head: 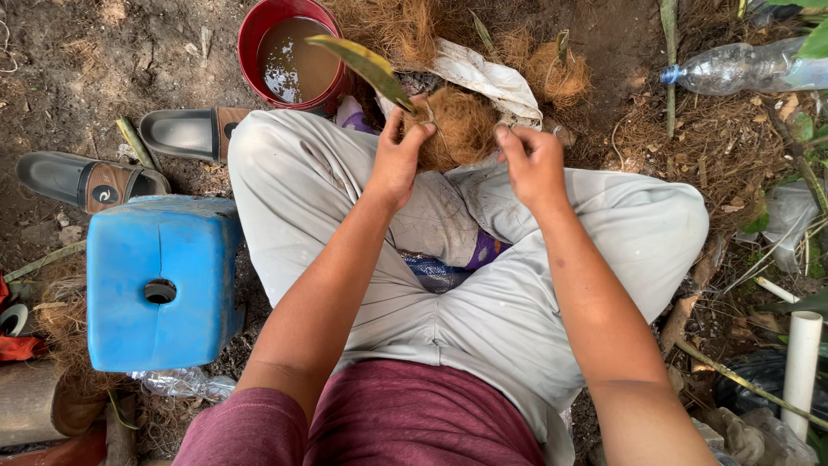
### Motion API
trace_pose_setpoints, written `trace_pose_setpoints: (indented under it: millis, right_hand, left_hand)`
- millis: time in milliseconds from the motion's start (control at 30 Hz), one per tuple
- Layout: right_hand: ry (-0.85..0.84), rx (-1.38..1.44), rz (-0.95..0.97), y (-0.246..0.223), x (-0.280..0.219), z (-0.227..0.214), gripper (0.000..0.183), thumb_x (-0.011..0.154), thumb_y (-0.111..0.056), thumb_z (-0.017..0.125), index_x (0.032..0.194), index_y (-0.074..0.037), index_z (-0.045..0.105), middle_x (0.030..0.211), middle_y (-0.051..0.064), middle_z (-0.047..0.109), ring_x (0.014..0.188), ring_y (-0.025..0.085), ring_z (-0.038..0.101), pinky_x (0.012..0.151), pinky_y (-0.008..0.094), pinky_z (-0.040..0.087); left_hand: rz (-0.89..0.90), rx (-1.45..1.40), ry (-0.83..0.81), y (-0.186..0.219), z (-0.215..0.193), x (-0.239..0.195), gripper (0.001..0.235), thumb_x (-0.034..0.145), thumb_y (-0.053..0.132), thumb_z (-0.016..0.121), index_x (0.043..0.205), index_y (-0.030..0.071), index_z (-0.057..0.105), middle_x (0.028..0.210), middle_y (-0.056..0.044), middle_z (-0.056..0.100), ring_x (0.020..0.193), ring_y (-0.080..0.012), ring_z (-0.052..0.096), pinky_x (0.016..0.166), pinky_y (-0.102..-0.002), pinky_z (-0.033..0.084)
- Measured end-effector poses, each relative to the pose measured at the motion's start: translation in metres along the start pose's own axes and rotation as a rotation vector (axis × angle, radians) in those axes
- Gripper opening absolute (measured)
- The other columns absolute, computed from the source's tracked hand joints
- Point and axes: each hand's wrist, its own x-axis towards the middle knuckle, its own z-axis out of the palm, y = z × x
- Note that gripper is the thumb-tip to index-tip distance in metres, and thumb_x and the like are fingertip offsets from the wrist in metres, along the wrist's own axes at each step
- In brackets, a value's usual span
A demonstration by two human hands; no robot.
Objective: The person sits on the ground and prepares a coconut sprout for planting. They remove loose husk fibers, gather soil from a sack, and pack the soil around the base of the sprout by hand.
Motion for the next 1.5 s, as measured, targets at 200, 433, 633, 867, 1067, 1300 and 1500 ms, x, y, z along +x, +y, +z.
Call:
trace_pose_setpoints:
  millis: [200, 433, 633, 867, 1067, 1300, 1500]
  right_hand:
    - [-0.265, 0.109, -0.243, -0.007, -0.003, -0.015, 0.099, 0.075, -0.022, 0.091, 0.157, -0.007, 0.036, 0.155, 0.012, 0.047, 0.139, 0.025, 0.048, 0.107, 0.036, 0.045]
    - [-0.399, 0.165, -0.039, -0.015, -0.009, -0.006, 0.096, 0.066, -0.019, 0.093, 0.150, -0.007, 0.047, 0.144, 0.010, 0.059, 0.133, 0.023, 0.055, 0.115, 0.036, 0.044]
    - [-0.204, 0.096, -0.176, -0.006, -0.004, -0.008, 0.094, 0.070, -0.021, 0.095, 0.148, -0.005, 0.047, 0.144, 0.011, 0.057, 0.136, 0.022, 0.052, 0.118, 0.036, 0.038]
    - [-0.119, 0.093, -0.249, 0.000, -0.002, -0.007, 0.087, 0.071, -0.020, 0.094, 0.144, -0.007, 0.049, 0.140, 0.012, 0.059, 0.134, 0.024, 0.053, 0.118, 0.036, 0.039]
    - [-0.081, 0.213, -0.178, -0.001, 0.014, -0.044, 0.087, 0.071, -0.016, 0.093, 0.143, -0.010, 0.046, 0.136, 0.009, 0.056, 0.132, 0.024, 0.055, 0.116, 0.037, 0.046]
    - [-0.001, -0.082, -0.172, 0.008, 0.031, -0.134, 0.077, 0.079, -0.008, 0.091, 0.143, -0.008, 0.048, 0.139, 0.012, 0.059, 0.134, 0.026, 0.054, 0.116, 0.042, 0.044]
    - [0.017, -0.032, -0.039, 0.039, 0.047, -0.194, 0.079, 0.080, -0.015, 0.086, 0.146, -0.008, 0.043, 0.139, 0.011, 0.058, 0.132, 0.026, 0.056, 0.112, 0.041, 0.048]
  left_hand:
    - [0.011, 0.313, -0.142, -0.003, 0.005, -0.005, 0.086, 0.077, 0.007, 0.082, 0.149, 0.012, 0.036, 0.135, -0.016, 0.055, 0.127, -0.0274, 0.056, 0.108, -0.041, 0.049]
    - [-0.052, 0.324, -0.218, 0.004, 0.005, -0.011, 0.117, 0.072, 0.016, 0.090, 0.156, 0.022, 0.009, 0.143, -0.027, 0.045, 0.133, -0.0380, 0.052, 0.112, -0.050, 0.047]
    - [-0.302, 0.045, -0.210, 0.011, -0.002, -0.008, 0.087, 0.089, 0.058, 0.058, 0.157, 0.033, 0.011, 0.158, -0.014, 0.031, 0.131, -0.0383, 0.052, 0.101, -0.069, 0.046]
    - [-0.293, 0.076, -0.169, 0.001, -0.005, 0.001, 0.073, 0.096, 0.056, 0.053, 0.157, 0.030, 0.024, 0.152, -0.013, 0.043, 0.123, -0.0314, 0.057, 0.095, -0.057, 0.051]
    - [-0.261, 0.088, 0.102, 0.003, -0.001, 0.006, 0.064, 0.095, 0.049, 0.058, 0.152, 0.033, 0.033, 0.143, -0.002, 0.050, 0.107, -0.0179, 0.056, 0.082, -0.042, 0.052]
    - [-0.062, 0.424, 0.051, -0.031, 0.031, 0.035, 0.051, 0.097, 0.037, 0.067, 0.141, 0.016, 0.052, 0.123, -0.006, 0.064, 0.103, -0.0160, 0.061, 0.080, -0.034, 0.052]
    - [0.109, 0.512, -0.199, -0.076, 0.098, 0.059, 0.045, 0.101, 0.024, 0.069, 0.142, 0.010, 0.057, 0.119, -0.011, 0.068, 0.106, -0.0179, 0.064, 0.094, -0.032, 0.053]
